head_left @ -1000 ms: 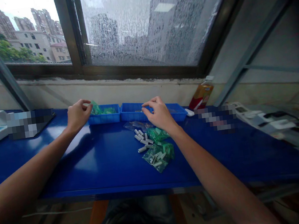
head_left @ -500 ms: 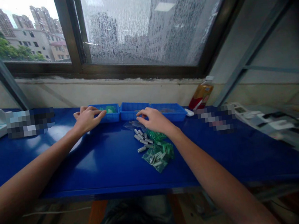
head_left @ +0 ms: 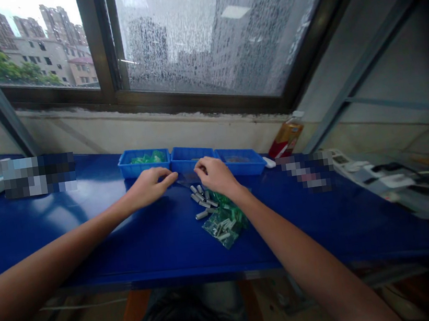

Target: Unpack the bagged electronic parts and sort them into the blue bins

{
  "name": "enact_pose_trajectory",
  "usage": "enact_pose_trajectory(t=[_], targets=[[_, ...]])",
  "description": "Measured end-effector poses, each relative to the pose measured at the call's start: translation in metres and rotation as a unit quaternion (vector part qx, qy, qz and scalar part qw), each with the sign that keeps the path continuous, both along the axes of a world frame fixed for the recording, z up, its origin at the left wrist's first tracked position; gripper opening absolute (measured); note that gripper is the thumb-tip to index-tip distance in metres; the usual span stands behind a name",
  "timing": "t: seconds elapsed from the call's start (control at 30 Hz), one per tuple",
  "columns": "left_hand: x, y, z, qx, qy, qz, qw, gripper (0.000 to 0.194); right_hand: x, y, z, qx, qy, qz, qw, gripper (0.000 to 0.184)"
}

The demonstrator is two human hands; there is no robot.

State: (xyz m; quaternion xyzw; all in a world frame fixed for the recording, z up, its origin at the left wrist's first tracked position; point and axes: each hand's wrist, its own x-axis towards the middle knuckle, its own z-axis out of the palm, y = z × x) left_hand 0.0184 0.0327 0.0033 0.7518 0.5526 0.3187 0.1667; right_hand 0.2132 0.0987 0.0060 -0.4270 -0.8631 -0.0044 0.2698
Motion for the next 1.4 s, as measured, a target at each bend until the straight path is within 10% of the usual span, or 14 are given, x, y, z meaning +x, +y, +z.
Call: enact_pose_trajectory(t=[0.13,0.3,0.47,0.67,0.83,1.0,1.23,1.4], targets=[[0.009,-0.004,-0.001,-0.227,-0.288,-0.013,0.93,0.065,-0.007,-0.014,0.007,0.006,0.121,0.028,0.992,0.018],[0.002,0.002,-0.001,-0.249,-0.426,0.019,0.869,0.035,-0.018,-0.037,0.012,0.009,0.133,0.127,0.983,0.015],[-0.002,0.003,0.0,-0.059,-0.35,0.018,0.935,0.015,-0.024,-0.036,0.007,-0.034,0.155,0.146,0.976,0.02],[0.005,-0.008,0.002,0.193,-0.062,-0.012,0.979,0.013,-0.03,-0.024,-0.004,-0.257,0.285,0.12,0.916,0.039],[0.007,-0.004,-0.001,0.051,-0.146,-0.004,0.988,0.033,-0.028,-0.03,-0.004,-0.137,0.271,0.119,0.945,0.02],[0.001,0.003,-0.003,-0.16,-0.373,0.024,0.913,0.039,-0.024,-0.037,0.001,0.01,0.158,0.161,0.974,0.023],[0.004,0.0,-0.003,0.003,-0.246,-0.018,0.969,0.021,-0.034,-0.034,-0.003,-0.156,0.304,0.118,0.932,0.013],[0.009,-0.002,-0.01,0.068,-0.056,-0.026,0.996,0.027,-0.001,-0.022,0.025,0.039,0.264,0.038,0.963,0.018]])
